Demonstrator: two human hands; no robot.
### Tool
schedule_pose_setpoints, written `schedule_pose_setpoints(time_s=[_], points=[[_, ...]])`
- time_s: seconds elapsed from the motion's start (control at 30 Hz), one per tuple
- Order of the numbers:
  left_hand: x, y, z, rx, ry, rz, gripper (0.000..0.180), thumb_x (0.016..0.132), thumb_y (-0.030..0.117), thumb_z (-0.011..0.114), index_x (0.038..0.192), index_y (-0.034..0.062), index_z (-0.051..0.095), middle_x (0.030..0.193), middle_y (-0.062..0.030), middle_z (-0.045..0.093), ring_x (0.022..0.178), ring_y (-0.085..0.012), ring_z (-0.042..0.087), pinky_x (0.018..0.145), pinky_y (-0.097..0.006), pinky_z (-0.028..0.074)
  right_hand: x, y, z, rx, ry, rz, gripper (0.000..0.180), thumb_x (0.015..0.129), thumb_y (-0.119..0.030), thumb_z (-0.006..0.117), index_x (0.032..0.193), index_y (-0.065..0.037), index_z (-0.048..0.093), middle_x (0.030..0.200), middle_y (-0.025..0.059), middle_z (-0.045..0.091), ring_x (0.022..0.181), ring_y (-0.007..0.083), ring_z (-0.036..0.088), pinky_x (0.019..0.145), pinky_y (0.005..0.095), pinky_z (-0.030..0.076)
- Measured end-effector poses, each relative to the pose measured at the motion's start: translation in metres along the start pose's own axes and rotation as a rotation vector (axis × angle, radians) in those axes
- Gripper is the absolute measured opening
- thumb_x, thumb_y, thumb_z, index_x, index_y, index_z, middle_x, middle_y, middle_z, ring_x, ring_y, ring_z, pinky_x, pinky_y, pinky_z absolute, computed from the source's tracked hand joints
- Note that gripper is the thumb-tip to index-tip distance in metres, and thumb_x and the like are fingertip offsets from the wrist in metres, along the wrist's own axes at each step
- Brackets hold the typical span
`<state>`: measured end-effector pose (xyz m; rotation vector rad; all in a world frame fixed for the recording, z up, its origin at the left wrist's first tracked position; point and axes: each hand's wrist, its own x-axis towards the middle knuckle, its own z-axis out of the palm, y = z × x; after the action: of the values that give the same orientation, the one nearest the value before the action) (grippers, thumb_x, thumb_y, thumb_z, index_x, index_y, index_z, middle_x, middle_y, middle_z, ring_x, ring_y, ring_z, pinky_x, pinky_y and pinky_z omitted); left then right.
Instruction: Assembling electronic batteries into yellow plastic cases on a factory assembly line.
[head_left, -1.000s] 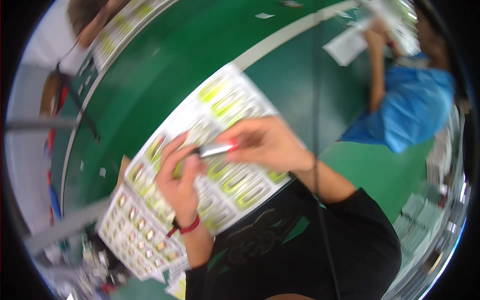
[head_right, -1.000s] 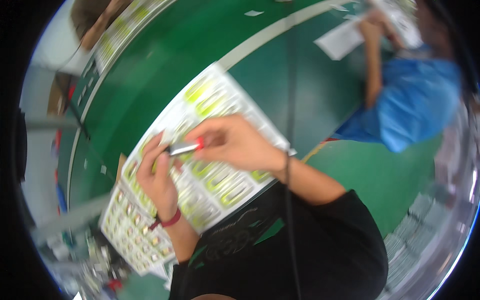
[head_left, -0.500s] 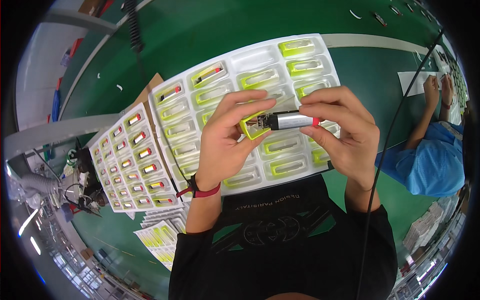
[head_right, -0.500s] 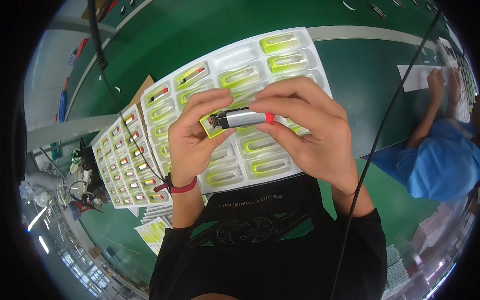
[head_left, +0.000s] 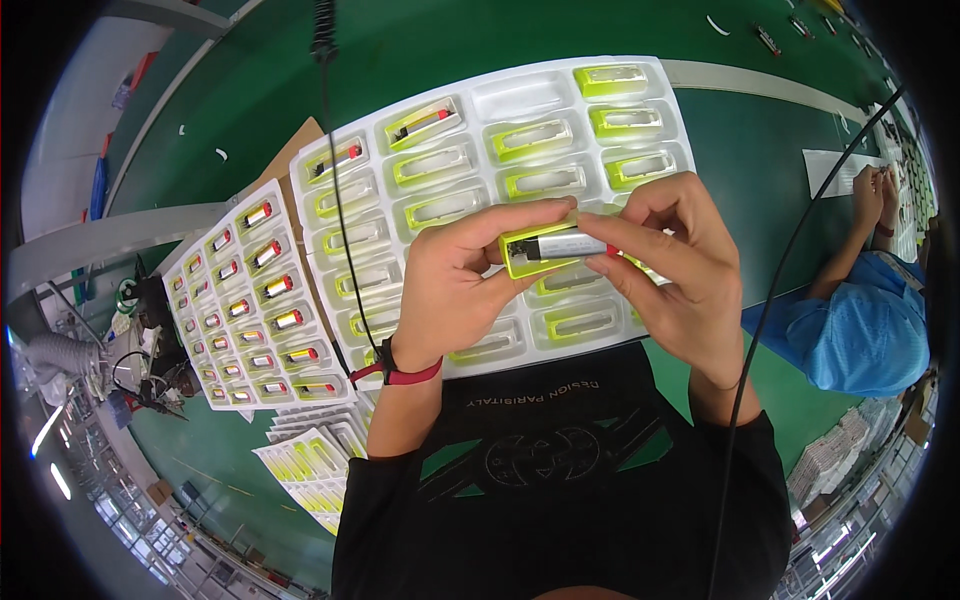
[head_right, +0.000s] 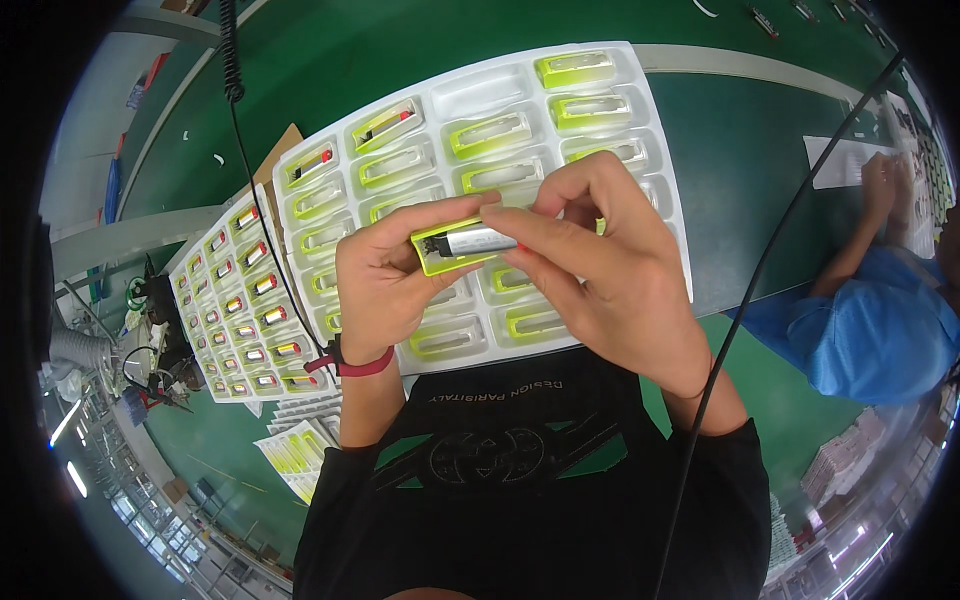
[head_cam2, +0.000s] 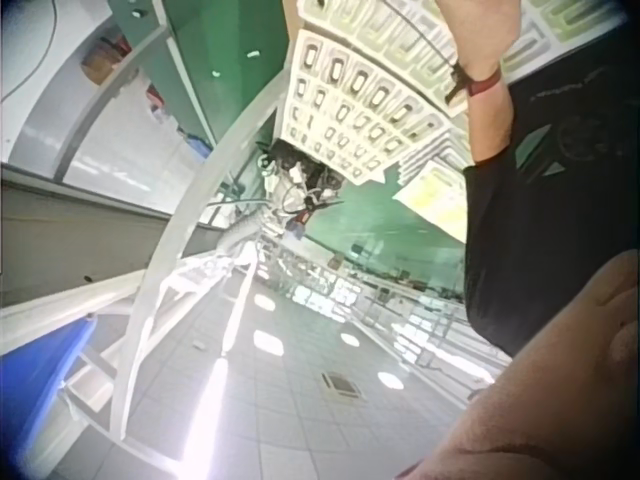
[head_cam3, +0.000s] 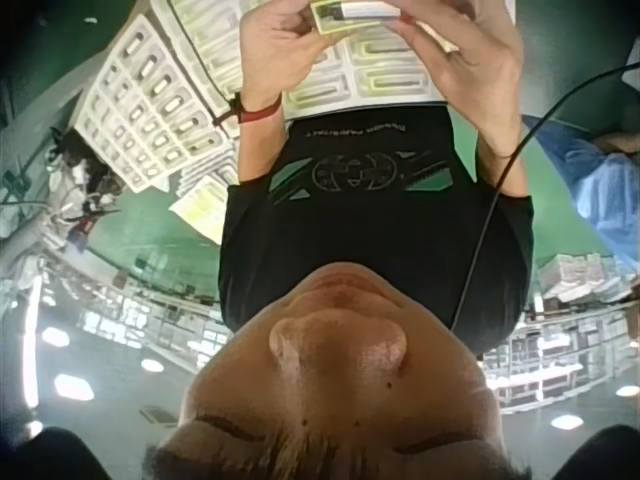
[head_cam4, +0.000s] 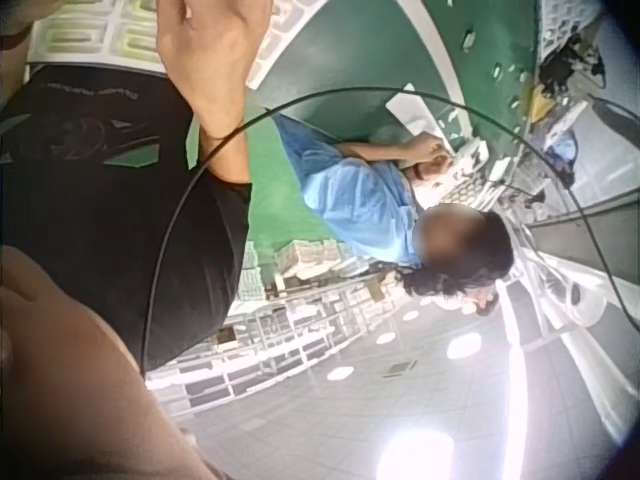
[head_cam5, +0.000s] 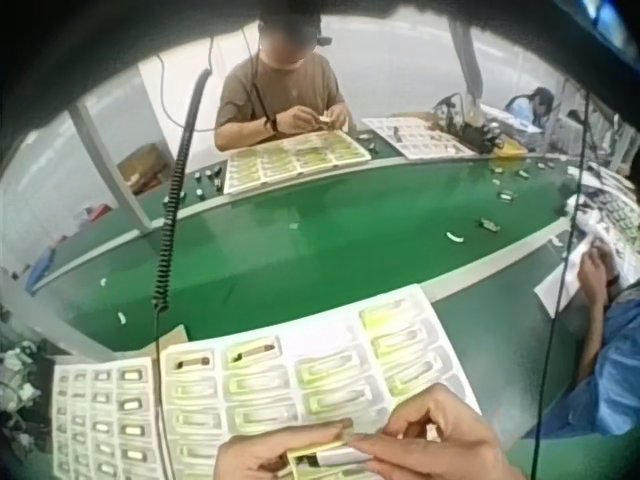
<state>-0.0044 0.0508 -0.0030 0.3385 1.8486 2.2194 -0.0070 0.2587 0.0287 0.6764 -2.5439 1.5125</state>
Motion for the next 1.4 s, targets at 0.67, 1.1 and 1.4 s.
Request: schedule_pose_setpoints(time_s=[0.67, 1.1, 1.4], points=[[0.005, 0.0, 0.004, 0.144, 0.054, -0.162, 0.037, 0.091, 0.001, 0.067, 0.127, -0.0008, 0.058, 0.109, -0.0081, 0.066, 0.098, -0.0113, 0.062, 0.081, -0.023, 0.049, -0.009, 0.022, 0.023, 0.359, 0.167, 0.4, 0.034, 0.079, -0.006, 0.079, 0.11, 0.0, 0.068, 0.089, 0.0057, 0.067, 0.071, 0.0097, 0.062, 0.063, 0.0246, 0.05], [0.006, -0.011, 0.016, 0.434, 0.155, -0.095, 0.027, 0.097, 0.005, 0.057, 0.122, -0.0052, 0.058, 0.104, -0.0133, 0.067, 0.087, -0.0168, 0.067, 0.073, -0.028, 0.055, 0.001, 0.036, 0.023, 0.363, -0.019, 0.397, 0.021, 0.085, -0.014, 0.07, 0.101, -0.001, 0.067, 0.081, 0.0179, 0.068, 0.068, 0.0281, 0.066, 0.061, 0.0359, 0.049], [-0.003, -0.004, 0.018, 0.518, 0.136, -0.078, 0.026, 0.098, 0.001, 0.052, 0.122, -0.0027, 0.058, 0.102, -0.0128, 0.067, 0.078, -0.0152, 0.065, 0.069, -0.026, 0.053, -0.001, 0.035, 0.015, 0.429, -0.058, 0.358, 0.018, 0.087, -0.011, 0.066, 0.1, 0.001, 0.068, 0.084, 0.0179, 0.069, 0.073, 0.0286, 0.068, 0.066, 0.0347, 0.05]])
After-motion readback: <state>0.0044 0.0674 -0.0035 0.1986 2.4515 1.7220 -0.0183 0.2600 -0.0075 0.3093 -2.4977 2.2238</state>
